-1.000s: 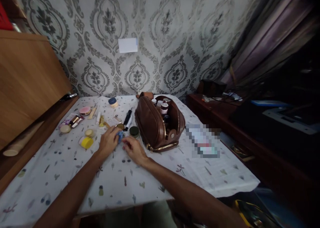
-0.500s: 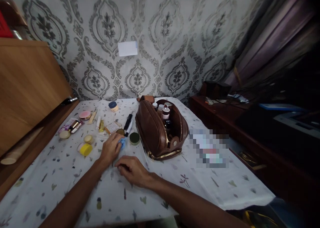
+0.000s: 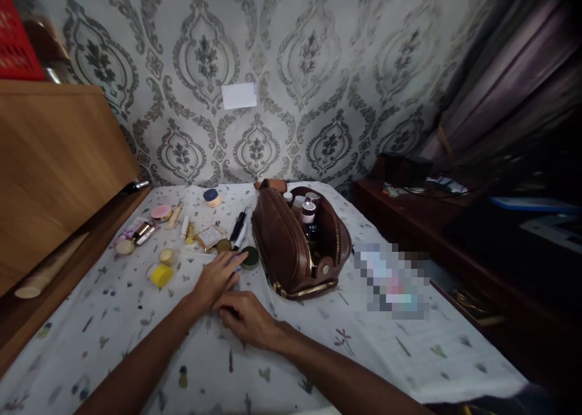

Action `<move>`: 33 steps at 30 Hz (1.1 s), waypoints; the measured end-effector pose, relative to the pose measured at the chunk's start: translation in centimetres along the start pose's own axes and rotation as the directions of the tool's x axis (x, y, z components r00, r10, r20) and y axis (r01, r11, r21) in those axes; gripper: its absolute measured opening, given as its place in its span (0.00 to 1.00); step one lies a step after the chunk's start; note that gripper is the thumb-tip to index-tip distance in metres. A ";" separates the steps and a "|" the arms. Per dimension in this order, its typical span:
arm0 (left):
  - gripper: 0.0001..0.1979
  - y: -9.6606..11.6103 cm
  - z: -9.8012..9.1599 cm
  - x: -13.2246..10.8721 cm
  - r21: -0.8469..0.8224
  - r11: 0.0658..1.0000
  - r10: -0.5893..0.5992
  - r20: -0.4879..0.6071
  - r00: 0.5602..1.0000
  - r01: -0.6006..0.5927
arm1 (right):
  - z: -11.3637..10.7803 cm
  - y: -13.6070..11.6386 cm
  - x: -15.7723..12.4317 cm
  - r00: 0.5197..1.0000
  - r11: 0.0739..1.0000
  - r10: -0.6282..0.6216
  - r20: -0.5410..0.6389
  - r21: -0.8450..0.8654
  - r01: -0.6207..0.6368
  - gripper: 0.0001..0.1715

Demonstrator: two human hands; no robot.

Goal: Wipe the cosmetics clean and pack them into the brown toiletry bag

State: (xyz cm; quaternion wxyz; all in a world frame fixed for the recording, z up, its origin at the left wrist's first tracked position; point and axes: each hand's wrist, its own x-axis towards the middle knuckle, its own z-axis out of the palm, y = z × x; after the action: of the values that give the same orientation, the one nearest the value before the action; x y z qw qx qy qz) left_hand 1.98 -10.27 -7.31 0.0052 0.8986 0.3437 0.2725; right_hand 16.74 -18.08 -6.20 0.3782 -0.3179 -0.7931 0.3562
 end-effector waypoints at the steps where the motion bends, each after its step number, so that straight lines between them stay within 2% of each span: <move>1: 0.21 -0.1 -0.1 0.0 -0.018 1.000 0.002 -0.003 1.000 -0.003 | 0.1 0.1 0.0 1.000 1.000 0.003 0.001 -0.004 -0.003 0.17; 10: 0.16 0.2 -1.0 0.0 -0.108 0.993 -0.061 -0.044 0.997 0.056 | 0.5 0.1 -0.1 0.999 0.998 0.031 0.016 -0.060 -0.030 0.16; 17: 0.20 0.1 -0.8 -0.2 -0.077 0.995 -0.056 -0.008 0.998 0.055 | 0.9 0.0 -0.1 0.998 0.986 0.027 0.052 -0.168 -0.018 0.15; 21: 0.21 0.4 -0.9 -0.1 -0.097 0.989 -0.112 -0.016 0.994 0.110 | 0.5 -0.5 -0.2 0.994 0.979 0.015 0.113 -0.205 0.008 0.16; 25: 0.21 1.3 -1.4 1.1 -0.123 0.978 -0.174 -0.033 0.984 0.168 | 0.0 -0.8 -0.4 0.990 0.972 0.023 0.142 -0.235 0.011 0.14; 28: 0.19 1.9 -1.2 2.3 -0.080 0.985 -0.154 -0.043 0.987 0.150 | 0.0 -0.8 -0.6 0.987 0.965 0.012 0.163 -0.260 0.031 0.12; 33: 0.22 1.7 0.8 2.6 0.081 0.996 -0.035 -0.030 0.999 0.038 | -0.1 -0.8 -0.7 0.983 0.950 -0.030 0.183 -0.301 0.085 0.13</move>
State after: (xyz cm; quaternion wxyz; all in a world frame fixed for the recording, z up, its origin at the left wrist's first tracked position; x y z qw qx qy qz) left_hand 5.00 -9.78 -6.45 -0.0316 0.8876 0.3710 0.2710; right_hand 17.05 -19.04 -5.78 0.2629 -0.3170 -0.8780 0.2441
